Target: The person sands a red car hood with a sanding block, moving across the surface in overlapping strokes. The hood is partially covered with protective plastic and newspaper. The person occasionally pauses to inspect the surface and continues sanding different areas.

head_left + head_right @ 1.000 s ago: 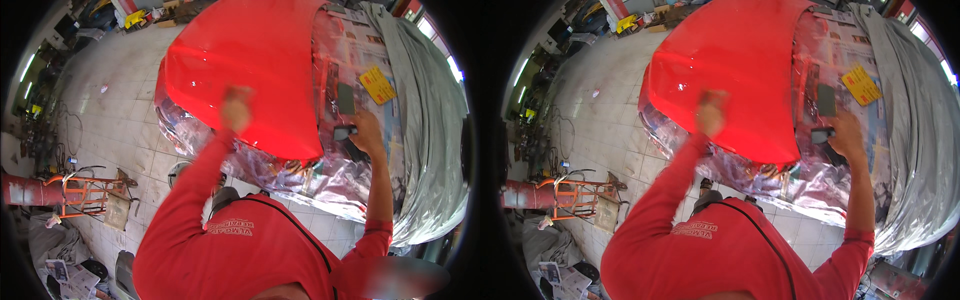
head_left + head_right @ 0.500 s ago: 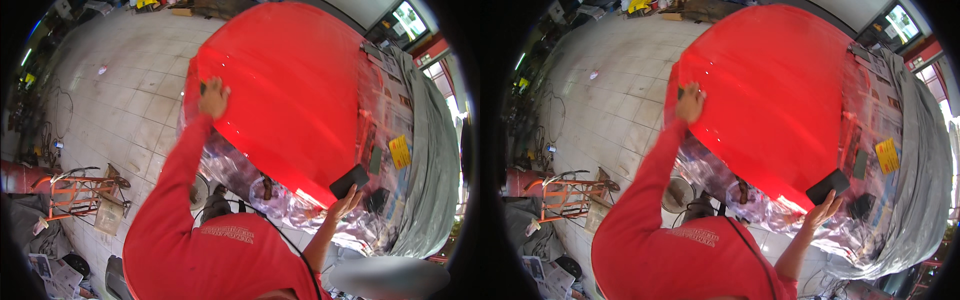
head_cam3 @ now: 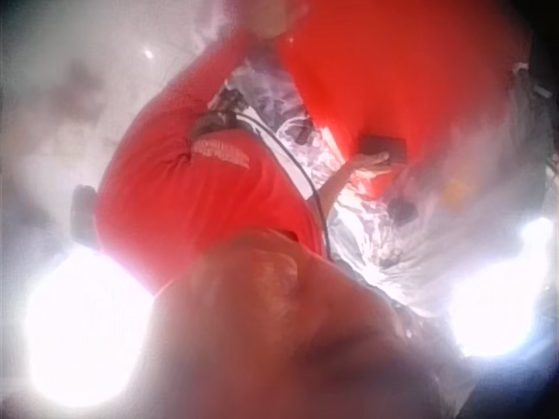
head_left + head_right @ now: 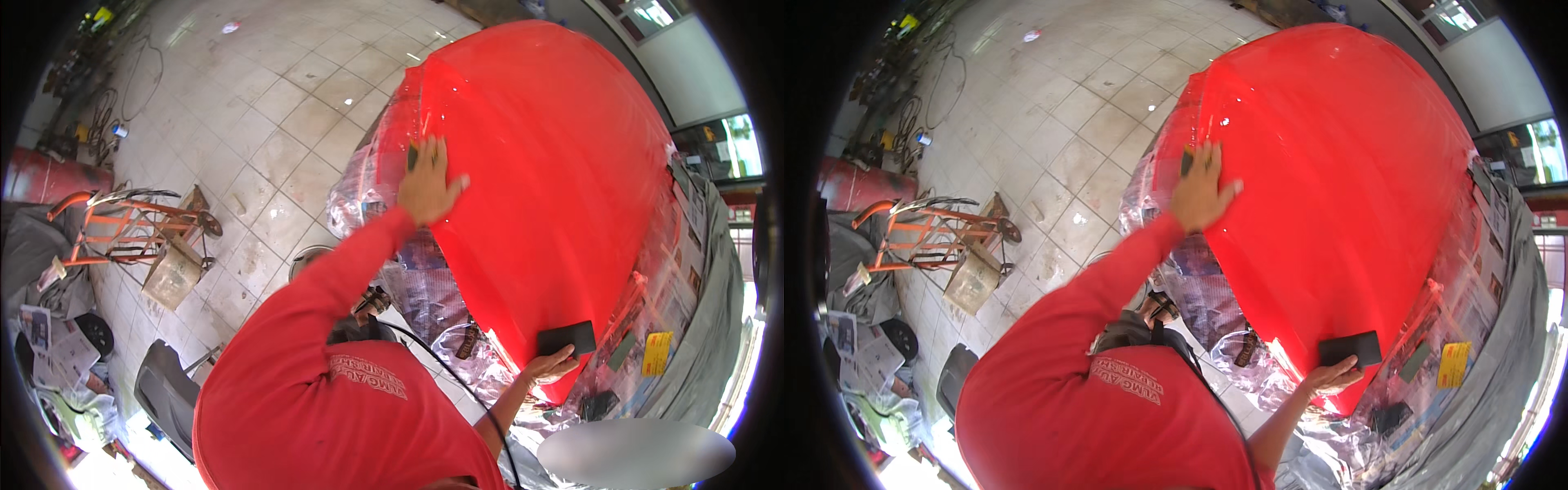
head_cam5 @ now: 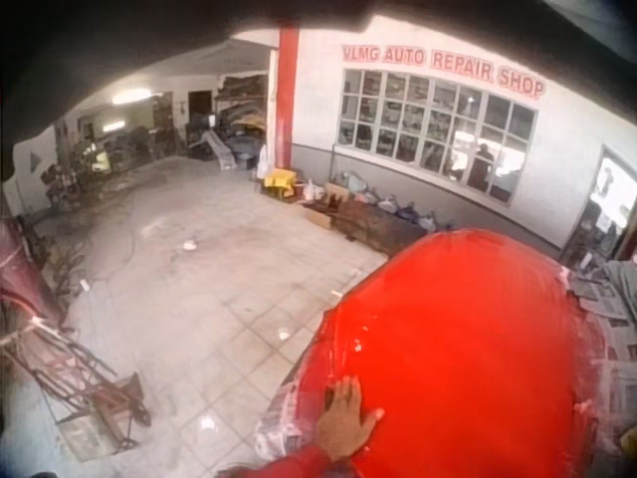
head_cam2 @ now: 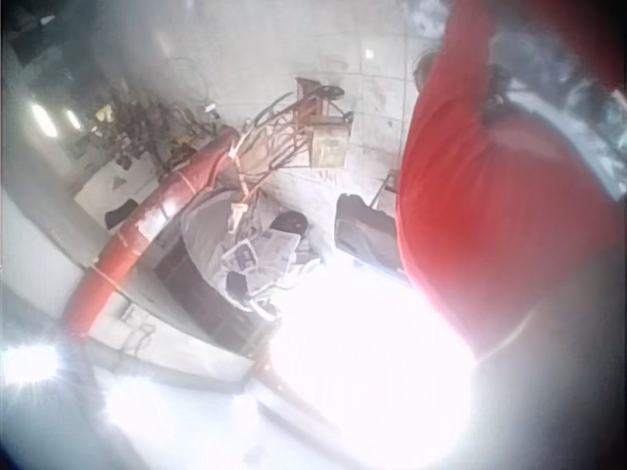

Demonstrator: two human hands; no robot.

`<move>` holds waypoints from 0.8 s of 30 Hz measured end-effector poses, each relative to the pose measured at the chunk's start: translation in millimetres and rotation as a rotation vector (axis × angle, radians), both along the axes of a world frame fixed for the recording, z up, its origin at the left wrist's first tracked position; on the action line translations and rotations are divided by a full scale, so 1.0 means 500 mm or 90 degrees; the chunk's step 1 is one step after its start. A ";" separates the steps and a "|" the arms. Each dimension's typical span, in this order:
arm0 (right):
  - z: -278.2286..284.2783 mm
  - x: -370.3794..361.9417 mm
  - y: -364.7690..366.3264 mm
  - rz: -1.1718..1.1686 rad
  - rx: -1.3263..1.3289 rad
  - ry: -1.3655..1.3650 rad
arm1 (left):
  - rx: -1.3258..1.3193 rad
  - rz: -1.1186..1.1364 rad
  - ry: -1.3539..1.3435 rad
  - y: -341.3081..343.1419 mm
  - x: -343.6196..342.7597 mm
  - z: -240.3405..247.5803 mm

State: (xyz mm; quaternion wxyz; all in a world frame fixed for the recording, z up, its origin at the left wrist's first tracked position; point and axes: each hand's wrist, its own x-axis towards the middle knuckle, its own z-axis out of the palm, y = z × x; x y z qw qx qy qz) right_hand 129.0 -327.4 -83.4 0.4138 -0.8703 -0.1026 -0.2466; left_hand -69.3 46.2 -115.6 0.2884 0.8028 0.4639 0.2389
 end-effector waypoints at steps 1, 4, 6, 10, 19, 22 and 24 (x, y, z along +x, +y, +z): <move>-0.003 -0.002 -0.006 0.007 -0.005 0.007 | 0.011 -0.019 -0.004 -0.070 -0.024 -0.006; -0.008 0.007 -0.006 0.010 -0.008 0.031 | -0.002 -0.047 0.006 -0.086 -0.038 0.005; -0.016 0.002 -0.012 0.022 -0.013 0.049 | -0.042 -0.021 0.028 -0.030 -0.036 0.001; -0.014 -0.008 0.001 0.064 0.013 0.027 | -0.127 0.041 0.014 0.144 0.001 0.011; -0.028 -0.026 -0.005 0.056 0.159 0.052 | -0.099 -0.111 0.029 -0.147 -0.084 0.052; -0.024 -0.036 0.003 0.074 0.226 0.061 | -0.035 -0.110 0.062 -0.070 -0.084 0.013; -0.032 -0.035 0.005 0.056 0.249 0.044 | -0.055 -0.103 0.060 0.025 -0.040 0.003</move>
